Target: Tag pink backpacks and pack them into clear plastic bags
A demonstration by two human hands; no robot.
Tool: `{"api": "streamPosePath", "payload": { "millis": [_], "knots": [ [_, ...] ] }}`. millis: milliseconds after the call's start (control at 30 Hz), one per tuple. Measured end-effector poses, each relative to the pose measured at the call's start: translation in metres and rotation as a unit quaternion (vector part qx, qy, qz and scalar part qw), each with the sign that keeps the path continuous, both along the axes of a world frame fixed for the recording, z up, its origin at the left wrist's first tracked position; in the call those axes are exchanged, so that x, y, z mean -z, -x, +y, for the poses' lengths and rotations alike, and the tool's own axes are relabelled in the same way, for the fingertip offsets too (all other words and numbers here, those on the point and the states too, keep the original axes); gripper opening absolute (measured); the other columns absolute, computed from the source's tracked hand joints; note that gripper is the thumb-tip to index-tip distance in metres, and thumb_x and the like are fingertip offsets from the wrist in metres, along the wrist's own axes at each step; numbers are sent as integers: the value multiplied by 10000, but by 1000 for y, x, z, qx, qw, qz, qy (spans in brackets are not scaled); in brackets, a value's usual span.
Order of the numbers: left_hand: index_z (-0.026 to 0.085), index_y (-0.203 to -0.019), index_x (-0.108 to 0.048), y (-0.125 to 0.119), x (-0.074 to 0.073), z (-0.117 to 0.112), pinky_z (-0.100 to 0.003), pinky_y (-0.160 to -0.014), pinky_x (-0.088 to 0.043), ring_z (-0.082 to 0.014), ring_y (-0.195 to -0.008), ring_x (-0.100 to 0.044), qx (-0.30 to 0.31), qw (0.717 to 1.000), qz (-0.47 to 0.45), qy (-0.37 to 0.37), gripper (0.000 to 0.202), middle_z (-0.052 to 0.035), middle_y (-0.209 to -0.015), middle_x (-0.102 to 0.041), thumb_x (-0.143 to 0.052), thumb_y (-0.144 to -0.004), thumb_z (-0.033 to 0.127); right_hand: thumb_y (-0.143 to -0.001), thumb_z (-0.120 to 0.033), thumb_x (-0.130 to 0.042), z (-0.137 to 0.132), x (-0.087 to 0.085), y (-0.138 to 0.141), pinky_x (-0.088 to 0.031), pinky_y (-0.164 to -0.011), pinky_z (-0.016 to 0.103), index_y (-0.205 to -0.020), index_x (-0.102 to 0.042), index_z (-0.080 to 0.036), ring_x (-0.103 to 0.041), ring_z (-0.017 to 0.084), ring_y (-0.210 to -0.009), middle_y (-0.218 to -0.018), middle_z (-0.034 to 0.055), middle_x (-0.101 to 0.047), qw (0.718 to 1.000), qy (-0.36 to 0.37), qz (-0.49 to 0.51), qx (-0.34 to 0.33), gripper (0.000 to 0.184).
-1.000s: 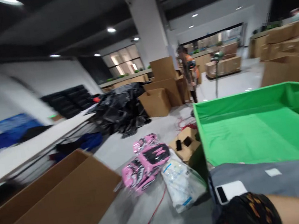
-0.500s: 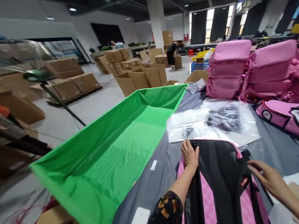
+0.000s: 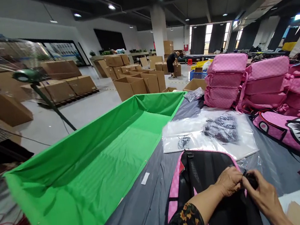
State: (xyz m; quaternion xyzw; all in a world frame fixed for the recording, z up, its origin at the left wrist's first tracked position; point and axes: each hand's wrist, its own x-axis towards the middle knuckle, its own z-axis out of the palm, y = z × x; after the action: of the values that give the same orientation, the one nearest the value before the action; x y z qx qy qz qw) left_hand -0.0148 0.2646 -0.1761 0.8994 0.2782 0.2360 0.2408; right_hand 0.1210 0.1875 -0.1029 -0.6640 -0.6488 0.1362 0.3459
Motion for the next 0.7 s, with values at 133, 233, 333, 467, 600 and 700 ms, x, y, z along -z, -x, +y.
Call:
{"api": "streamPosePath", "payload": {
  "millis": [133,233,333,467,600,700],
  "knots": [
    [167,-905,-724,-8,14,-13,-330,-991,-488,-203,-1044,-633,12,999,-26,14,114,-41,-948,-731,-625,-874,118,-914,-532,-548,-48,7,11,-379,-363,254,-951,-566,-264,-437,131,-293,-516,-88,-562,991,-97,-14,-89,270],
    [175,-971,-741,-11,15,-14,-328,-992,-491,-199,-1018,-637,2,999,-34,29,146,-42,-960,-742,-622,-891,151,-950,-484,-554,-67,5,21,-417,-389,232,-975,-585,-254,-500,114,-347,-641,-41,-651,983,-159,-20,-85,234],
    [190,-1015,-750,-10,7,-12,-319,-940,-514,-191,-970,-648,-34,998,-33,50,217,-51,-981,-744,-584,-892,125,-950,-473,-589,-83,-7,27,-486,-466,221,-975,-604,-241,-596,124,-447,-704,-10,-685,978,-191,-21,-80,233],
    [208,-1139,-709,-1,-16,-27,-323,-916,-534,-205,-981,-657,-70,994,-45,70,307,-50,-1007,-730,-643,-843,163,-927,-528,-617,-98,-23,18,-498,-459,202,-1006,-598,-240,-577,112,-432,-699,-34,-679,988,-145,23,-51,299],
    [142,-1458,-466,8,-52,-61,-430,-1144,-413,-292,-1329,-518,-72,990,-118,0,722,-176,-1423,-572,-721,-831,391,-873,-684,-599,-96,-38,0,-497,-442,238,-918,-614,-260,-521,125,-392,-640,-41,-656,994,-85,69,9,427],
    [184,-1398,-537,9,-75,-72,-391,-1174,-368,-227,-1276,-585,51,989,-127,-57,454,-125,-1330,-665,-533,-980,359,-820,-713,-637,-86,-56,-5,-528,-504,250,-857,-628,-261,-623,166,-522,-674,-11,-681,993,-34,102,-51,453]
  ]
}}
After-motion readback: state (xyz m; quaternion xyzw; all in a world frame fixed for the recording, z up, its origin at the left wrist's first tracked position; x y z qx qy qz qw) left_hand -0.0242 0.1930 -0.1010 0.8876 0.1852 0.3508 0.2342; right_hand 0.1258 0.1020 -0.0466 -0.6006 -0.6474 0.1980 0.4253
